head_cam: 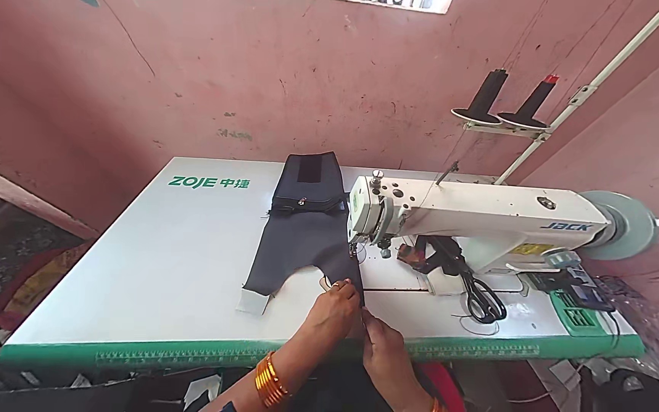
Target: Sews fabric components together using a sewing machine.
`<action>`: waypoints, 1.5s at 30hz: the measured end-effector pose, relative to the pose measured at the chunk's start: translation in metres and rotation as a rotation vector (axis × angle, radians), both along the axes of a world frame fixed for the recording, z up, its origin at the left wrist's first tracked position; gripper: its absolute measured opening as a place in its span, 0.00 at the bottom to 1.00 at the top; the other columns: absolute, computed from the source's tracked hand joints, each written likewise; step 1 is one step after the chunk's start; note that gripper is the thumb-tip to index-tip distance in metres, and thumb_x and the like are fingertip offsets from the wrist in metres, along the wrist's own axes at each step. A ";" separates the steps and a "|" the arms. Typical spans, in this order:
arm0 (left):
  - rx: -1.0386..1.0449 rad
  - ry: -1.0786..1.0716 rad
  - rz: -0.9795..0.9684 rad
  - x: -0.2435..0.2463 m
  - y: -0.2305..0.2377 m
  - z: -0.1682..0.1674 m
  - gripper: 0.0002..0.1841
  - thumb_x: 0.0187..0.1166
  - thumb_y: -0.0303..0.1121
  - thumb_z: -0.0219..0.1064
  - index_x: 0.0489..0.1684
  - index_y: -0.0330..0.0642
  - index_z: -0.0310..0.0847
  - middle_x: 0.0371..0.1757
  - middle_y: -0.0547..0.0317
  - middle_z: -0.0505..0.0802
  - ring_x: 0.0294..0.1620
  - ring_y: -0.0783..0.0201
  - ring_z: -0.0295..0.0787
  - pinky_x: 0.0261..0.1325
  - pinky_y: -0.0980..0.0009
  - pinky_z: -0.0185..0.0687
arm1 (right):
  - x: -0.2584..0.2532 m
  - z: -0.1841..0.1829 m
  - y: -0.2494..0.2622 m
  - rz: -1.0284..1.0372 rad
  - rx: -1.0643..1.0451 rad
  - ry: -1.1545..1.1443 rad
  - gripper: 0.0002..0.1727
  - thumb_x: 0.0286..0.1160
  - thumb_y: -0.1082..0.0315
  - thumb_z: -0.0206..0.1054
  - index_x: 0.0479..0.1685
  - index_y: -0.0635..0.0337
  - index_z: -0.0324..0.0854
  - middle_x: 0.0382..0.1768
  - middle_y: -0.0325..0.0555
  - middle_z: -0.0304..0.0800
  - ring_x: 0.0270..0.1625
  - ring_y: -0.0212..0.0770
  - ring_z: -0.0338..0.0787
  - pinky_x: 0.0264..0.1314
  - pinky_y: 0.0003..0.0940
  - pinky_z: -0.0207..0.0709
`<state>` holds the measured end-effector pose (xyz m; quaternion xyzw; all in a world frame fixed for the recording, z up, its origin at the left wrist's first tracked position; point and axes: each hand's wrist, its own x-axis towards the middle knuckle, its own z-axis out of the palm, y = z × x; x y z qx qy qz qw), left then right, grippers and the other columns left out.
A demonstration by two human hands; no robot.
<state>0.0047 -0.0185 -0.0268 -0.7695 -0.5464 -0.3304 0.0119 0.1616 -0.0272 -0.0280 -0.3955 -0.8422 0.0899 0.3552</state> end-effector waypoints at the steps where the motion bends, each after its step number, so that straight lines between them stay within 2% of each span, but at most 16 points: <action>1: -0.010 -0.016 -0.001 0.000 0.000 0.002 0.10 0.72 0.18 0.66 0.43 0.34 0.92 0.50 0.44 0.96 0.54 0.47 0.96 0.53 0.56 0.93 | 0.001 0.001 -0.001 0.014 0.026 -0.027 0.18 0.60 0.78 0.60 0.47 0.74 0.90 0.27 0.55 0.93 0.26 0.48 0.94 0.30 0.38 0.88; 3: -0.059 0.032 -0.023 -0.002 -0.003 0.008 0.17 0.73 0.18 0.65 0.57 0.40 0.92 0.60 0.48 0.94 0.60 0.47 0.93 0.51 0.55 0.92 | 0.006 0.007 -0.003 0.057 -0.069 -0.012 0.15 0.62 0.77 0.60 0.43 0.71 0.91 0.25 0.51 0.92 0.25 0.44 0.94 0.29 0.36 0.87; 5: -0.023 0.102 -0.035 -0.003 -0.004 0.003 0.15 0.72 0.20 0.65 0.51 0.41 0.94 0.59 0.52 0.96 0.62 0.50 0.93 0.54 0.57 0.92 | 0.012 0.019 -0.009 0.083 -0.340 0.071 0.14 0.70 0.76 0.58 0.44 0.68 0.91 0.20 0.45 0.88 0.21 0.35 0.87 0.27 0.29 0.81; 7: 0.106 0.102 -0.034 -0.003 -0.002 -0.007 0.12 0.71 0.20 0.64 0.42 0.39 0.95 0.50 0.54 0.98 0.54 0.54 0.97 0.53 0.62 0.92 | 0.018 0.035 -0.011 0.099 -0.668 0.173 0.15 0.78 0.74 0.56 0.50 0.69 0.89 0.17 0.37 0.82 0.16 0.26 0.77 0.22 0.21 0.73; 9: 0.202 0.074 -0.011 -0.001 -0.002 -0.017 0.11 0.69 0.19 0.63 0.36 0.39 0.94 0.44 0.55 0.98 0.50 0.56 0.97 0.51 0.66 0.92 | 0.021 0.052 0.000 0.131 -0.903 0.210 0.14 0.85 0.73 0.56 0.56 0.69 0.86 0.19 0.36 0.82 0.14 0.25 0.76 0.17 0.21 0.72; 10: 0.210 0.059 0.005 0.000 -0.003 -0.018 0.11 0.69 0.19 0.63 0.35 0.38 0.94 0.44 0.55 0.99 0.51 0.56 0.97 0.53 0.66 0.91 | 0.020 0.057 0.012 0.156 -0.853 0.166 0.13 0.85 0.72 0.58 0.54 0.69 0.87 0.24 0.38 0.87 0.18 0.26 0.82 0.22 0.22 0.79; 12: 0.207 0.036 0.035 0.004 -0.007 -0.020 0.11 0.70 0.21 0.63 0.34 0.38 0.94 0.45 0.54 0.99 0.52 0.56 0.97 0.54 0.66 0.91 | 0.013 0.046 0.042 0.212 -0.470 0.048 0.13 0.77 0.76 0.62 0.49 0.70 0.92 0.47 0.49 0.96 0.49 0.38 0.95 0.57 0.32 0.87; 14: 0.202 0.020 0.063 0.007 -0.006 -0.022 0.10 0.71 0.22 0.63 0.33 0.39 0.93 0.45 0.55 0.99 0.53 0.57 0.97 0.55 0.66 0.91 | 0.002 0.021 0.078 0.328 -0.191 -0.026 0.15 0.72 0.82 0.61 0.51 0.74 0.91 0.65 0.64 0.89 0.72 0.59 0.87 0.79 0.48 0.76; 18: 0.170 -0.010 0.117 -0.001 0.013 -0.018 0.10 0.69 0.20 0.65 0.30 0.40 0.94 0.46 0.57 0.99 0.52 0.58 0.97 0.51 0.64 0.92 | -0.019 0.001 0.111 0.370 0.057 -0.032 0.12 0.62 0.84 0.65 0.41 0.74 0.92 0.56 0.62 0.94 0.67 0.61 0.91 0.75 0.46 0.80; 26: 0.039 -0.024 0.127 -0.008 0.038 -0.007 0.09 0.71 0.19 0.66 0.35 0.36 0.94 0.49 0.53 0.98 0.56 0.54 0.96 0.54 0.59 0.91 | 0.004 0.021 0.108 0.395 0.054 0.239 0.16 0.67 0.80 0.57 0.38 0.67 0.94 0.51 0.53 0.97 0.65 0.45 0.92 0.75 0.35 0.80; 28: 0.043 -0.042 0.126 -0.008 0.039 -0.006 0.10 0.72 0.19 0.65 0.38 0.36 0.95 0.51 0.52 0.98 0.57 0.53 0.96 0.56 0.59 0.91 | 0.039 0.060 0.104 0.281 0.263 0.202 0.17 0.81 0.70 0.54 0.38 0.63 0.91 0.52 0.51 0.96 0.67 0.42 0.91 0.75 0.36 0.80; 31: 0.026 -0.056 0.124 -0.009 0.039 -0.006 0.11 0.73 0.18 0.64 0.39 0.36 0.95 0.52 0.52 0.98 0.59 0.53 0.96 0.58 0.59 0.91 | 0.118 0.142 0.133 -0.211 0.606 0.005 0.19 0.84 0.70 0.53 0.47 0.76 0.88 0.51 0.68 0.93 0.60 0.60 0.93 0.67 0.49 0.82; 33: 0.005 -0.079 0.131 -0.009 0.040 -0.004 0.11 0.74 0.18 0.64 0.39 0.36 0.94 0.53 0.52 0.98 0.60 0.53 0.95 0.58 0.58 0.91 | 0.178 0.188 0.179 -0.524 0.457 -0.038 0.22 0.83 0.70 0.54 0.62 0.83 0.81 0.65 0.81 0.82 0.72 0.76 0.81 0.77 0.64 0.69; 35: -0.044 -0.107 0.131 -0.011 0.043 -0.003 0.11 0.75 0.18 0.64 0.41 0.36 0.94 0.55 0.50 0.96 0.62 0.51 0.93 0.57 0.57 0.91 | 0.231 0.221 0.235 -0.728 0.092 -0.058 0.27 0.89 0.62 0.56 0.75 0.80 0.72 0.78 0.82 0.69 0.85 0.77 0.64 0.87 0.68 0.52; 39: -0.078 -0.122 0.135 -0.013 0.047 -0.001 0.10 0.76 0.21 0.65 0.43 0.37 0.94 0.57 0.46 0.94 0.66 0.48 0.90 0.61 0.56 0.90 | 0.286 0.234 0.318 -0.790 -0.291 -0.294 0.26 0.94 0.56 0.53 0.61 0.74 0.84 0.63 0.84 0.81 0.71 0.81 0.78 0.69 0.79 0.61; 45: -0.025 -0.112 0.144 -0.011 0.045 -0.004 0.14 0.73 0.17 0.64 0.47 0.36 0.95 0.57 0.44 0.96 0.69 0.45 0.90 0.70 0.54 0.85 | 0.254 0.244 0.300 -0.853 -0.368 -0.369 0.27 0.94 0.55 0.50 0.66 0.74 0.81 0.67 0.82 0.79 0.74 0.74 0.78 0.75 0.72 0.62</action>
